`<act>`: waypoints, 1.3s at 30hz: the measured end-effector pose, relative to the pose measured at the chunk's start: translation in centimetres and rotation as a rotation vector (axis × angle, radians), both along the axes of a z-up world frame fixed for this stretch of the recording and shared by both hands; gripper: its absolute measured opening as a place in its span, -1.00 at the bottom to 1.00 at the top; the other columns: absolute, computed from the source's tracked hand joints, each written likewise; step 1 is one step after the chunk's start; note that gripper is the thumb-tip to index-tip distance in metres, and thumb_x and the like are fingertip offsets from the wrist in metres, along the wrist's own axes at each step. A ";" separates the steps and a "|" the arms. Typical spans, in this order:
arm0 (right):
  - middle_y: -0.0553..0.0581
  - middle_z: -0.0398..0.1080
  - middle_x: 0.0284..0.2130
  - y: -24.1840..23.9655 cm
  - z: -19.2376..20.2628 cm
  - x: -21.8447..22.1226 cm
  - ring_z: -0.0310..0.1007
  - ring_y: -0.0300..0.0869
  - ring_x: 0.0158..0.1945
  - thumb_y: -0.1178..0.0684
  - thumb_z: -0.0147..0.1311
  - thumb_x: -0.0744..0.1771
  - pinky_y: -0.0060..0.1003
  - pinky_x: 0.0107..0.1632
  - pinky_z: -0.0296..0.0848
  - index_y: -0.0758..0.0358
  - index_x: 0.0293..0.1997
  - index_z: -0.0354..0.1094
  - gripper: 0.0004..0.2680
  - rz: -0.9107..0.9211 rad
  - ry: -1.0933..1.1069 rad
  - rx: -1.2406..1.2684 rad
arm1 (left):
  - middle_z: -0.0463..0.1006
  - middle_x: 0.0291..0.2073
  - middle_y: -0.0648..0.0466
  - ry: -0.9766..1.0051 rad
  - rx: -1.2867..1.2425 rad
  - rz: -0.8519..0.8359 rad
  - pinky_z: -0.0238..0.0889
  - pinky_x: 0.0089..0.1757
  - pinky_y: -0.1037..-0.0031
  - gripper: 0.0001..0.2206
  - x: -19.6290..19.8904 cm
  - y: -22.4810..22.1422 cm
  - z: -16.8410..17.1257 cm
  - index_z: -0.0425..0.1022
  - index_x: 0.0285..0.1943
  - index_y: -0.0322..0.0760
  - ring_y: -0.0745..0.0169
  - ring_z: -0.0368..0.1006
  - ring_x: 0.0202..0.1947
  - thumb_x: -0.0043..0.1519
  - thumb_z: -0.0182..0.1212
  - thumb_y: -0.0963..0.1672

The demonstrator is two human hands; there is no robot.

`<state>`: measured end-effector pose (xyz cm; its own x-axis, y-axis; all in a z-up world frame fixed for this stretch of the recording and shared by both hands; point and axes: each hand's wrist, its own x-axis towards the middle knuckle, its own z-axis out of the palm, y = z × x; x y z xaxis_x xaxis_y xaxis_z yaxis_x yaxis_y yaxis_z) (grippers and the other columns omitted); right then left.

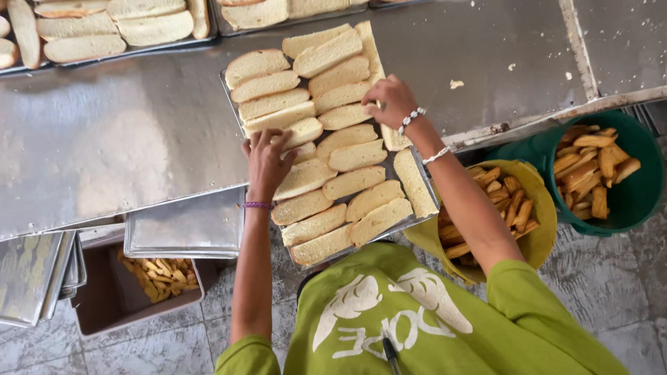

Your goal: The person organizes sliced bread loaves on metal trays, moving a tray of bread, and clapping their hands while standing at a workspace with several buckets of food items.

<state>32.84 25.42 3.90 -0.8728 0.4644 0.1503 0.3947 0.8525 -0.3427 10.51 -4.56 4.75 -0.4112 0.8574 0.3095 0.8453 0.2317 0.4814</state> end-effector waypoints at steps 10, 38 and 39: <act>-0.05 0.46 -0.35 -4.6 -2.1 -2.1 0.49 -0.14 -0.14 0.09 0.17 0.19 -0.14 -0.05 0.41 -0.07 -0.34 0.54 -0.90 0.201 0.116 0.315 | 0.59 -0.02 0.19 0.081 0.067 -0.018 0.05 0.02 0.16 -0.69 0.7 0.5 -0.6 0.66 0.07 0.14 0.14 0.37 0.06 0.11 0.43 -0.03; 0.21 0.42 -0.21 -7.4 0.6 0.8 0.24 0.14 0.06 -0.11 0.47 0.16 0.11 0.06 0.24 0.06 -0.47 0.60 -0.83 -0.321 -0.175 0.016 | 0.68 -0.31 -0.04 -0.579 0.260 0.538 0.43 -0.31 0.50 -0.68 2.5 -8.7 -3.8 0.65 -0.05 -0.42 0.33 0.52 -0.39 0.16 0.52 -0.08; 0.19 0.43 -0.21 -7.4 0.5 0.6 0.24 0.12 0.07 -0.10 0.47 0.16 0.12 0.05 0.24 0.05 -0.48 0.60 -0.84 -0.332 -0.152 0.028 | 0.68 -0.36 -0.05 -0.597 0.269 0.566 0.42 -0.31 0.49 -0.68 2.7 -8.4 -3.9 0.66 -0.08 -0.43 0.33 0.50 -0.42 0.14 0.52 -0.08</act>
